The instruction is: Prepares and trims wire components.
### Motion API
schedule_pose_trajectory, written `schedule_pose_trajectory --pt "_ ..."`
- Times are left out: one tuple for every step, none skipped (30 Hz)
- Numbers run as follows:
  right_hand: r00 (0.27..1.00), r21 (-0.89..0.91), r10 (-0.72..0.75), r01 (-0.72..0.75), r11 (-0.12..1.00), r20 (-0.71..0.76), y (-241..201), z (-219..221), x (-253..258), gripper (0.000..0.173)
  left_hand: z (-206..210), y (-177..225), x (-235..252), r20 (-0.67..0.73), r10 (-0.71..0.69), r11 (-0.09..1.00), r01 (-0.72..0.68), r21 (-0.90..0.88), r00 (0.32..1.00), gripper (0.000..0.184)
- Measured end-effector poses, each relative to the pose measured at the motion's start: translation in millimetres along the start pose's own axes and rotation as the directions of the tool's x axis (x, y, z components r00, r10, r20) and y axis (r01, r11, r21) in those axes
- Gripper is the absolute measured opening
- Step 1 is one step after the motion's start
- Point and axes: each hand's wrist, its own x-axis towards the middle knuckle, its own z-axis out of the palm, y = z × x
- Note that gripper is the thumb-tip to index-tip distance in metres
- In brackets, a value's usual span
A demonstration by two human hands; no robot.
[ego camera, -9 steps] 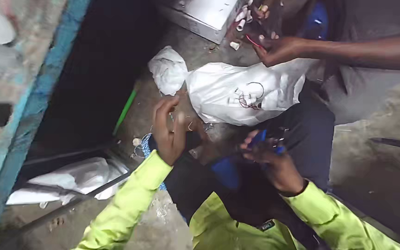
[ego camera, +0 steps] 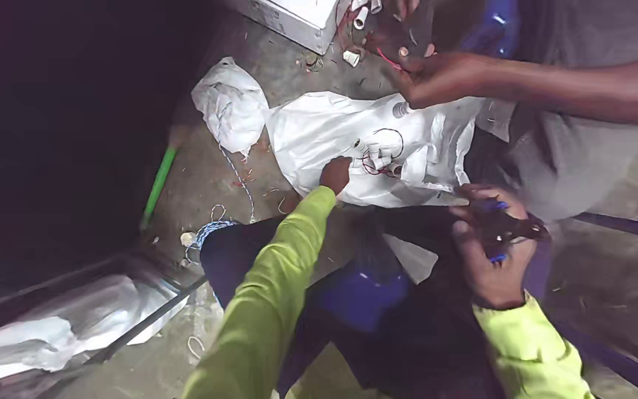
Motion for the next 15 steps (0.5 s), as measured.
schedule_pose_trajectory --pt "0.999 0.007 0.040 -0.040 0.999 -0.004 4 0 -1 0.051 18 4 19 -0.038 0.085 0.996 -0.084 0.009 0.996 0.035" --pt "0.996 0.062 0.084 -0.083 0.995 -0.009 5 0 0 0.050 34 10 38 -0.050 0.168 0.985 -0.167 0.033 0.984 0.034" --pt "0.991 0.152 0.134 -0.132 0.980 -0.006 4 -1 -1 0.050 49 17 50 -0.033 0.240 0.968 -0.237 0.078 0.970 0.034" --pt "0.984 0.222 0.177 -0.174 0.959 0.007 1 -1 -2 0.049 62 23 57 0.004 0.279 0.950 -0.277 0.146 0.960 0.034" --pt "0.980 0.266 0.198 -0.198 0.944 0.027 1 0 0 0.049 70 29 66 0.036 0.282 0.935 -0.283 0.213 0.959 0.035" --pt "0.977 0.304 0.207 -0.212 0.929 0.046 1 3 5 0.049 76 32 76 0.062 0.243 0.928 -0.250 0.277 0.968 0.039" --pt "0.972 0.341 0.223 -0.233 0.911 0.070 2 5 9 0.048 83 33 82 0.089 0.186 0.924 -0.205 0.323 0.979 0.045" --pt "0.967 0.382 0.241 -0.255 0.888 0.085 2 7 11 0.048 90 31 85 0.109 0.143 0.918 -0.173 0.356 0.984 0.048" --pt "0.960 0.433 0.265 -0.277 0.858 0.088 2 9 13 0.048 97 28 85 0.115 0.129 0.914 -0.163 0.371 0.985 0.049" --pt "0.955 0.490 0.287 -0.289 0.823 0.080 3 11 15 0.047 99 25 88 0.114 0.136 0.914 -0.169 0.370 0.984 0.048" --pt "0.949 0.542 0.306 -0.294 0.787 0.072 4 13 18 0.046 98 22 91 0.114 0.159 0.910 -0.190 0.368 0.981 0.050" --pt "0.946 0.575 0.317 -0.294 0.764 0.062 6 14 19 0.044 96 19 93 0.126 0.193 0.901 -0.226 0.369 0.973 0.056" --pt "0.943 0.595 0.328 -0.292 0.749 0.050 6 15 18 0.043 94 17 92 0.149 0.238 0.882 -0.278 0.380 0.960 0.060" --pt "0.942 0.604 0.335 -0.287 0.744 0.034 6 15 16 0.043 91 14 88 0.177 0.306 0.844 -0.353 0.405 0.935 0.056" --pt "0.946 0.607 0.324 -0.267 0.748 0.017 6 15 15 0.042 86 11 86 0.212 0.376 0.791 -0.432 0.433 0.902 0.048"
